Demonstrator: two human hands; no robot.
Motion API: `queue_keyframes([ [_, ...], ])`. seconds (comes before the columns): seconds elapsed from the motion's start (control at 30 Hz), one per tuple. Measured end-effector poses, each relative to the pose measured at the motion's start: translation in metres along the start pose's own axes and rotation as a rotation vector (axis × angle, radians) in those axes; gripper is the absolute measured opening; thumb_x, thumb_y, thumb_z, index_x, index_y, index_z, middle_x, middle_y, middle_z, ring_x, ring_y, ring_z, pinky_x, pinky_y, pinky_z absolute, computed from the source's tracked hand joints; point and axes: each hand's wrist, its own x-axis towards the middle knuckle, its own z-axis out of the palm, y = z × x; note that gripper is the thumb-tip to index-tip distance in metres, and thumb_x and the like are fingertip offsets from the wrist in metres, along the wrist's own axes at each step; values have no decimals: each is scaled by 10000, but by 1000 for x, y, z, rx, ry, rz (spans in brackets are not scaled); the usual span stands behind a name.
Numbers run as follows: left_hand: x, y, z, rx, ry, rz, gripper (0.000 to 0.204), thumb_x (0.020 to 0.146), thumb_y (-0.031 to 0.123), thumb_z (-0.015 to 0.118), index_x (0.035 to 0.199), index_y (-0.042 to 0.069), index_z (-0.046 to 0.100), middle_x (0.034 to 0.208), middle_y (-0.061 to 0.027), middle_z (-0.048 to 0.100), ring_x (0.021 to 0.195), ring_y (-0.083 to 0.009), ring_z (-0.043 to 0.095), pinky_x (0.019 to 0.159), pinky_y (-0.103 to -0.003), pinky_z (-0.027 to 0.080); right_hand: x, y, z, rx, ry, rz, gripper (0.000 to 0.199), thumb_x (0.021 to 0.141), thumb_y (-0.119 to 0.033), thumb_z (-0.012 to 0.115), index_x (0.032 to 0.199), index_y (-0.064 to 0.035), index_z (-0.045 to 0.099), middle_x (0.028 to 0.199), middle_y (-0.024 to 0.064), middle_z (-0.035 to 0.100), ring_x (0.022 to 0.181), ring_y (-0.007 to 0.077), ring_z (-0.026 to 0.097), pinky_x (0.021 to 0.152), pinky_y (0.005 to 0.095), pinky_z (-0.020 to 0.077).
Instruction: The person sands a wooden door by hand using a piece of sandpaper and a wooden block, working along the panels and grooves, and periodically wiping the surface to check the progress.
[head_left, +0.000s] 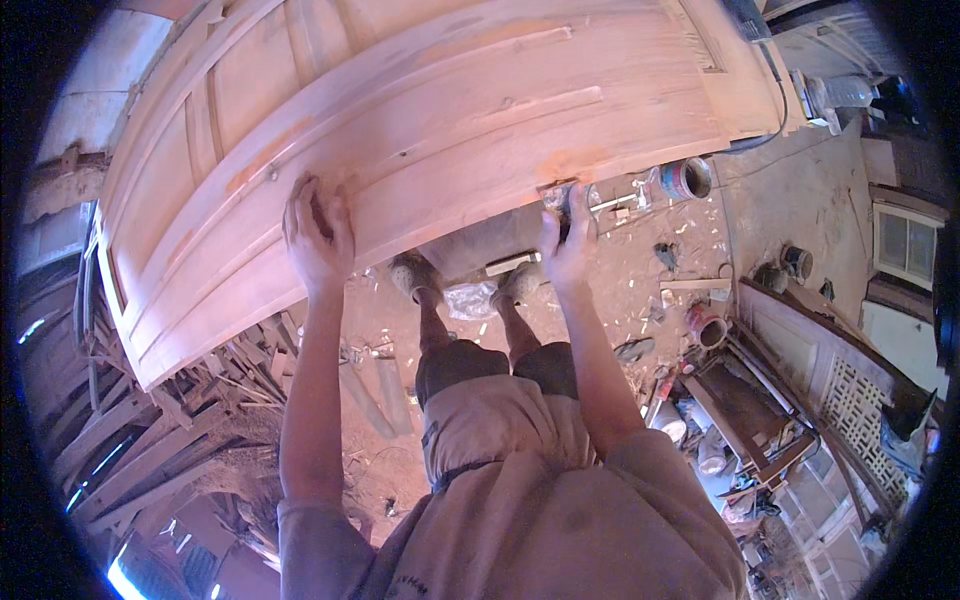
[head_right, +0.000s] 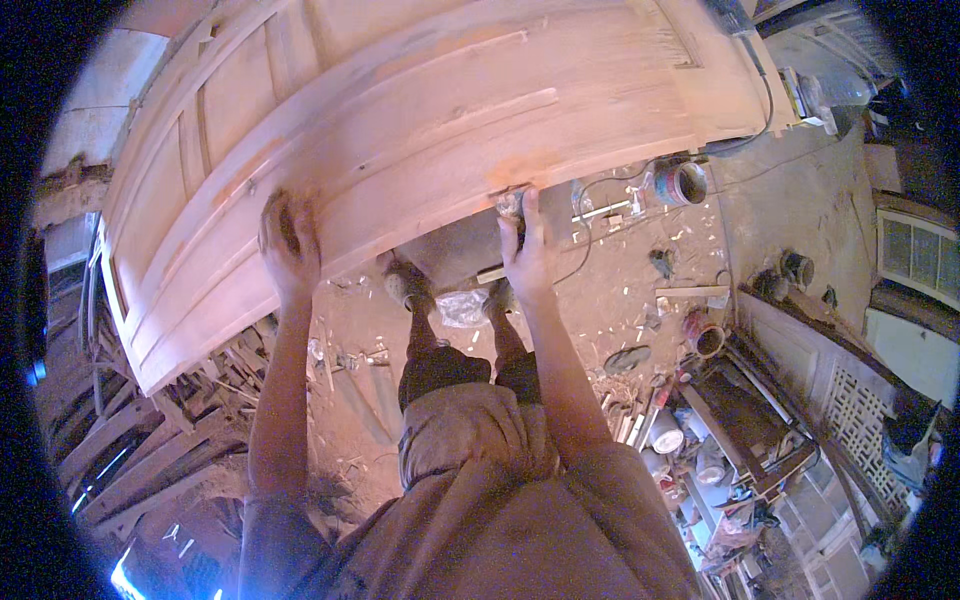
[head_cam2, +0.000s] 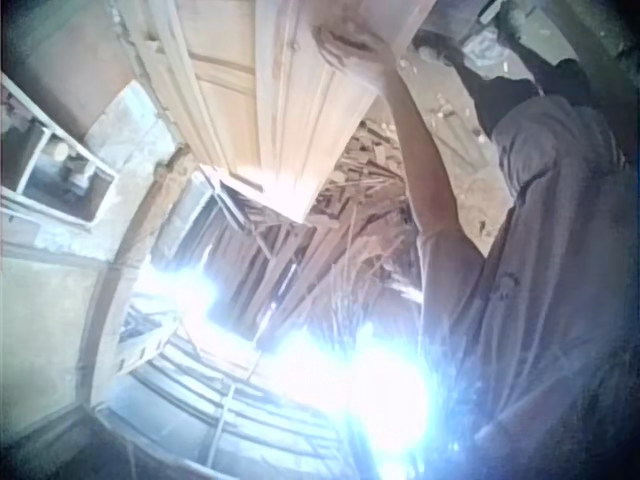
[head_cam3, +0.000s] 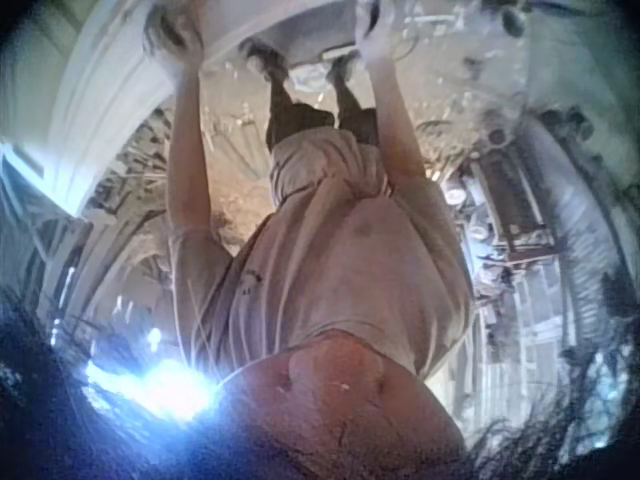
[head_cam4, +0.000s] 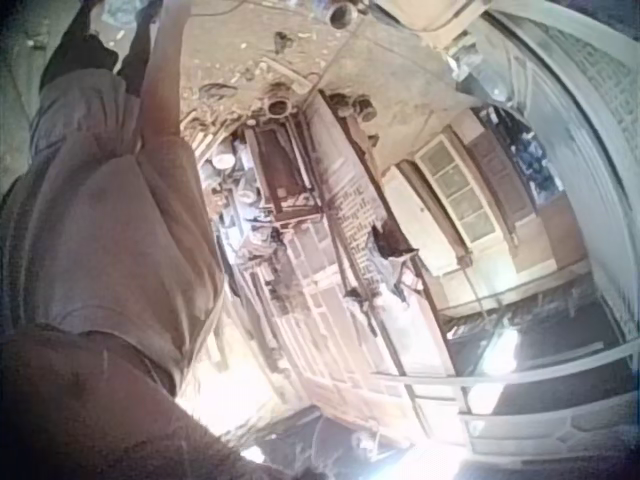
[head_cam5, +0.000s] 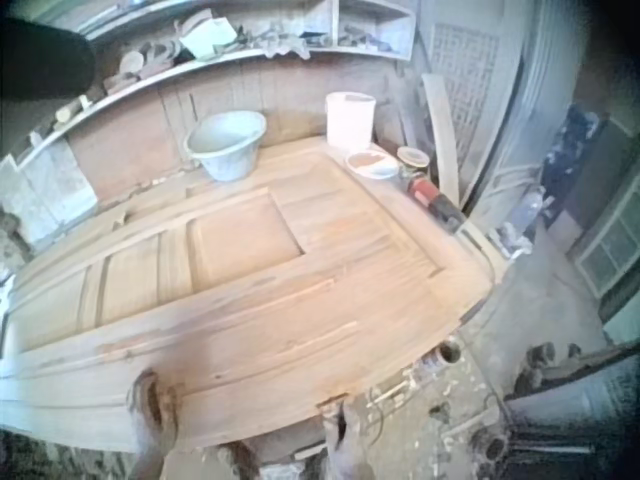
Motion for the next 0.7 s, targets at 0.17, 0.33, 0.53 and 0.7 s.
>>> queue_keyframes([
  [0.17, -2, -6, 2, -12, 15, -1, 344, 944, 209, 627, 1205, -12, 594, 1285, -208, 624, 1191, -403, 589, 1027, -486, 455, -5, 1, -24, 43, -124, 74, 572, 981, -192, 655, 1496, -52, 447, 1245, 238, 656, 1102, 377, 672, 911, 411, 544],
  [0.33, -2, -7, -2, -15, 15, -26, 350, 926, 211, 642, 1203, -1, 609, 1287, -190, 627, 1197, -395, 584, 1048, -487, 442, -15, -21, -79, -79, -272, 113, 560, 960, -202, 682, 1478, -118, 485, 1071, 193, 686, 891, 352, 701, 779, 408, 571],
  [0.53, -2, -5, -2, 2, 14, -35, 357, 926, 229, 644, 1204, 6, 612, 1297, -177, 623, 1205, -384, 580, 1055, -477, 439, 61, -49, -127, -394, -690, -258, 563, 940, -288, 690, 1469, -263, 500, 925, 148, 656, 706, 340, 683, 614, 430, 565],
  [0.7, -4, -9, -2, -1, 1, -44, 359, 931, 246, 643, 1202, 13, 611, 1308, -174, 616, 1217, -379, 573, 1054, -478, 439, 115, -66, -122, -634, -894, -535, 519, 965, -383, 624, 1462, -310, 491, 1073, 105, 657, 695, 344, 688, 597, 448, 577],
])
